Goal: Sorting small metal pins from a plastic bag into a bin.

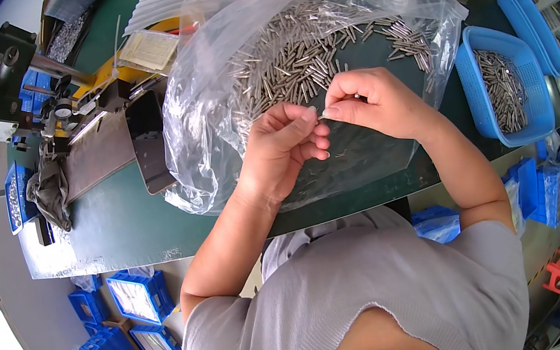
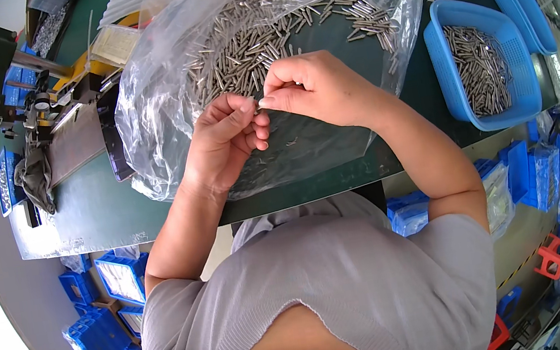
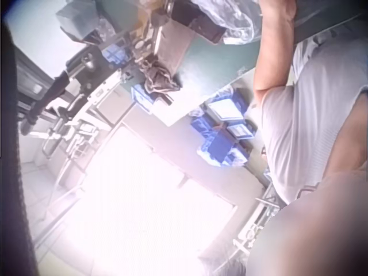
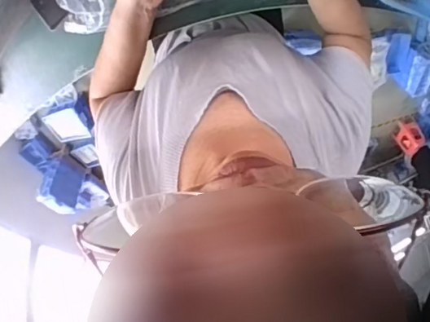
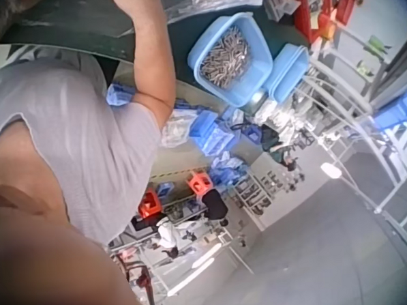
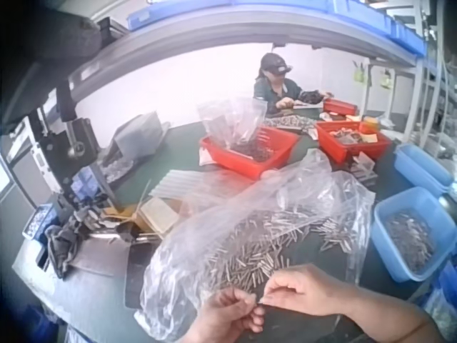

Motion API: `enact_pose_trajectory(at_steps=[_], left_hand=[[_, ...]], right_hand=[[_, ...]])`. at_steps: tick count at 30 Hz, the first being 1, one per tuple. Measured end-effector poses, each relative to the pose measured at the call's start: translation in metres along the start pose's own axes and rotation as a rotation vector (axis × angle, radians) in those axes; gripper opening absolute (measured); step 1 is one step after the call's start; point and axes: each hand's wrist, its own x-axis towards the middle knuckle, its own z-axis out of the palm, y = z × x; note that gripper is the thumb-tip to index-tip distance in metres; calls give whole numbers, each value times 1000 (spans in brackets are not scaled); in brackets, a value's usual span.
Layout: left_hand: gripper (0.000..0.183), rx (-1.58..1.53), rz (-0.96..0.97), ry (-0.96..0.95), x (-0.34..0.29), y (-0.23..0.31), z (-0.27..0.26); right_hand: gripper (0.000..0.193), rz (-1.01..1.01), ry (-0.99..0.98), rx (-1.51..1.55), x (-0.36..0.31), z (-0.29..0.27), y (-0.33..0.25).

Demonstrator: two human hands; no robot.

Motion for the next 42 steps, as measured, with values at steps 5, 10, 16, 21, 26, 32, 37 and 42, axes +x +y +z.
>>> enact_pose_trajectory(at_steps=[5, 10, 16, 21, 26, 32, 37, 42], left_hand=[[9, -50, 8, -13, 2, -2, -3], [10, -137, 21, -17, 3, -3, -7], [10, -64, 60, 52, 0, 1, -8], [11, -89, 59, 39, 2, 0, -7], [11, -100, 59, 37, 2, 2, -8], [9, -130, 58, 16, 3, 0, -8], [9, -146, 42, -26, 2, -1, -10], [10, -145, -11, -49, 2, -2, -5]], right_hand=[[12, 56, 54, 239, 4, 17, 5], [14, 23, 61, 362, 3, 21, 6], [9, 159, 248, 736, 5, -12, 9], [10, 313, 200, 672, 8, -32, 22], [12, 185, 94, -324, 5, -16, 22], [17, -152, 71, -729, 5, 1, 28], [10, -26, 134, -109, 6, -2, 13], [11, 184, 37, 506, 4, -4, 7]])
